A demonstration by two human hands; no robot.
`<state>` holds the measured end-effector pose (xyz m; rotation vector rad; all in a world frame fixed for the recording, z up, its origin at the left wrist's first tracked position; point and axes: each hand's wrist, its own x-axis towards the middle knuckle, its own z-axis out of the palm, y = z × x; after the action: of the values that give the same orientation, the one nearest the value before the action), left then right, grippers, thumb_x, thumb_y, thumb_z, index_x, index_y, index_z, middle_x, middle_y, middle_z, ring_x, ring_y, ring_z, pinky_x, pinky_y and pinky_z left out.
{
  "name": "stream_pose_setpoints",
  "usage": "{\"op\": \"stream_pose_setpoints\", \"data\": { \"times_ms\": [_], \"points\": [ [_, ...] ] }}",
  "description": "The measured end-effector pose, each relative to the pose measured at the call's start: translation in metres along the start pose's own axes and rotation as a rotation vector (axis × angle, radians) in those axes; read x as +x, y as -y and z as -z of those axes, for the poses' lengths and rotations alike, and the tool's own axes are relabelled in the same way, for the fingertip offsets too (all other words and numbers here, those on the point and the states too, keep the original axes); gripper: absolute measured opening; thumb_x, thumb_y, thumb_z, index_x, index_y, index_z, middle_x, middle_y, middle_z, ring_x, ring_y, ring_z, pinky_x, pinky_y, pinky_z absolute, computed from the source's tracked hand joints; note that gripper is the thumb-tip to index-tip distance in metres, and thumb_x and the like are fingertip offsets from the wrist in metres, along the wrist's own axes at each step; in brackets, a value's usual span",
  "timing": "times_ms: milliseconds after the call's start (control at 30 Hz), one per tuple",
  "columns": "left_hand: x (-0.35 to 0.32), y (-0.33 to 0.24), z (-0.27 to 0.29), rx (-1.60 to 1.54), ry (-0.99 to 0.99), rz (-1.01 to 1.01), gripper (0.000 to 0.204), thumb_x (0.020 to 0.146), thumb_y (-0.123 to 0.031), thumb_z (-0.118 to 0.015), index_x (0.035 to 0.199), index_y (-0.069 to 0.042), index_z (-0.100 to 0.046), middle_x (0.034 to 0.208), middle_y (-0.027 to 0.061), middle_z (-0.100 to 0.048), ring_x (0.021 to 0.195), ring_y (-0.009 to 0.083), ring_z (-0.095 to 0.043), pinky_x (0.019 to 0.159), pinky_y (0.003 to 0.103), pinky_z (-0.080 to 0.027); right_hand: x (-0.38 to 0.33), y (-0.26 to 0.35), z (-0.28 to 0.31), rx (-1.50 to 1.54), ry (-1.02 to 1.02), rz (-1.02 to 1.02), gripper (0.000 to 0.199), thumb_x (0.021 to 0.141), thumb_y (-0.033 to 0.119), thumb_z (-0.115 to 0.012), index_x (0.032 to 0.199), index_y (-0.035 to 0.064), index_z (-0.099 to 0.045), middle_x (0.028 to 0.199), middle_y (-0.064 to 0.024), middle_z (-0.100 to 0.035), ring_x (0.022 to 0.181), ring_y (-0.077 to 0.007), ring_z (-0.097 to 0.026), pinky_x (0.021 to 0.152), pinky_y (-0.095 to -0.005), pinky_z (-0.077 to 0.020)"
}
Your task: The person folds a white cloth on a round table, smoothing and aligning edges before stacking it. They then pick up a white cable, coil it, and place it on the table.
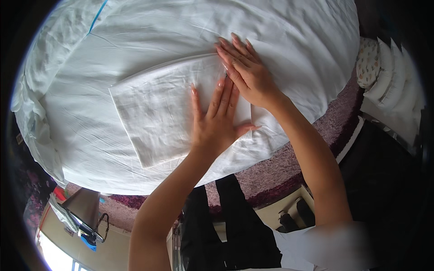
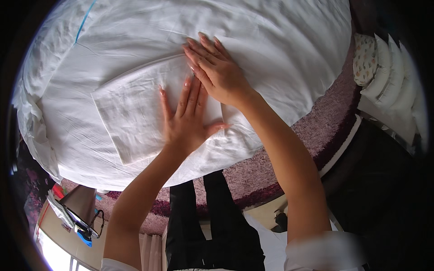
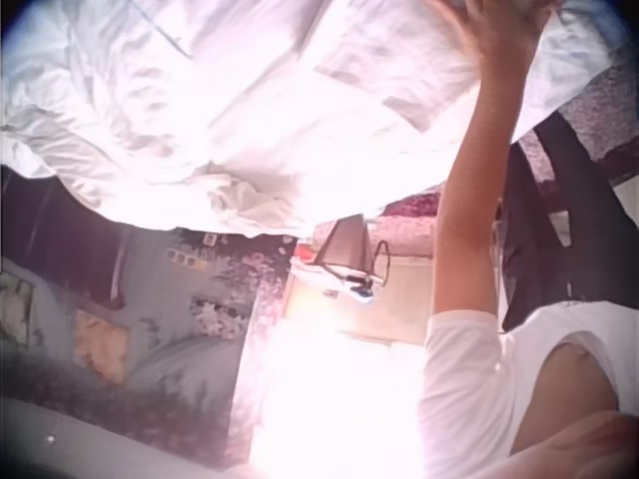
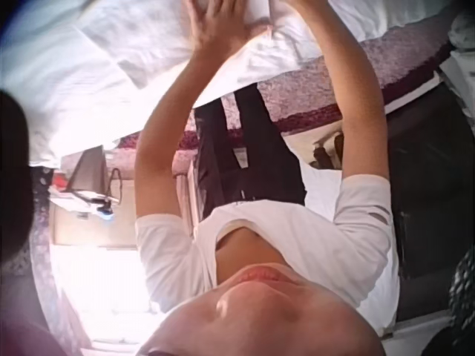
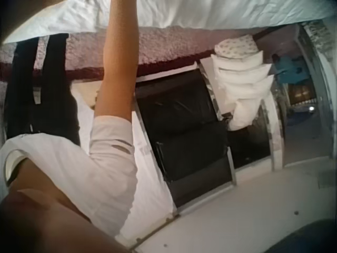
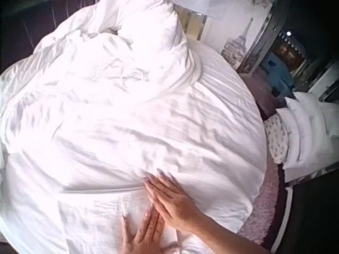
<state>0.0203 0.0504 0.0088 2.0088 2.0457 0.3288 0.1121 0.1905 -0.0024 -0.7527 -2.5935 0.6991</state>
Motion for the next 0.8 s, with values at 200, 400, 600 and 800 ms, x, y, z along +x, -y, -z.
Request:
{"op": "stream_pose_setpoints", "data": {
  "times_ms": [200, 400, 600, 800],
  "points": [
    [-0.021, -0.017, -0.008, 0.093, 0.015, -0.077, 0.098, 0.071, -0.074, -0.039, 0.138, -0.002, -0.035, 0.145, 0.0104, -0.031, 0.139, 0.0215, -0.020, 0.108, 0.060, -0.011, -0.003, -0.005, -0.005, -0.041, 0.000, 0.002, 0.040, 0.093, 0.015, -0.047, 0.132, 0.0098, -0.045, 0.140, -0.0047, -0.042, 0.134, -0.0252, -0.031, 0.110, -0.0416, -0.0227],
    [-0.020, -0.021, -0.004, 0.074, 0.033, -0.059, 0.094, 0.074, -0.073, -0.038, 0.138, -0.004, -0.035, 0.146, 0.0079, -0.031, 0.138, 0.0202, -0.022, 0.109, 0.058, -0.011, 0.002, -0.005, -0.002, -0.114, -0.050, 0.028, 0.039, 0.092, 0.014, -0.050, 0.131, 0.0102, -0.048, 0.138, -0.0046, -0.044, 0.132, -0.0247, -0.033, 0.109, -0.0403, -0.0255],
    [-0.076, 0.011, 0.055, -0.150, -0.164, 0.197, 0.050, 0.089, -0.035, -0.051, 0.133, -0.011, -0.046, 0.145, 0.0117, -0.033, 0.137, 0.0304, -0.022, 0.107, 0.062, -0.003, -0.014, 0.106, 0.023, -0.130, -0.093, -0.231, 0.046, 0.093, 0.021, -0.048, 0.138, 0.0169, -0.040, 0.147, -0.0100, -0.030, 0.138, -0.0373, -0.016, 0.108, -0.0583, -0.0012],
    [-0.014, 0.087, 0.050, 0.053, -0.129, 0.171, 0.047, 0.092, -0.038, -0.045, 0.138, -0.030, -0.038, 0.147, 0.0022, -0.031, 0.137, 0.0274, -0.023, 0.110, 0.056, -0.003, -0.004, 0.094, -0.033, -0.441, 0.032, -0.361, 0.043, 0.094, 0.042, -0.040, 0.136, 0.0297, -0.043, 0.148, -0.0014, -0.029, 0.139, -0.0299, -0.017, 0.110, -0.0544, 0.0016]
  ]
}}
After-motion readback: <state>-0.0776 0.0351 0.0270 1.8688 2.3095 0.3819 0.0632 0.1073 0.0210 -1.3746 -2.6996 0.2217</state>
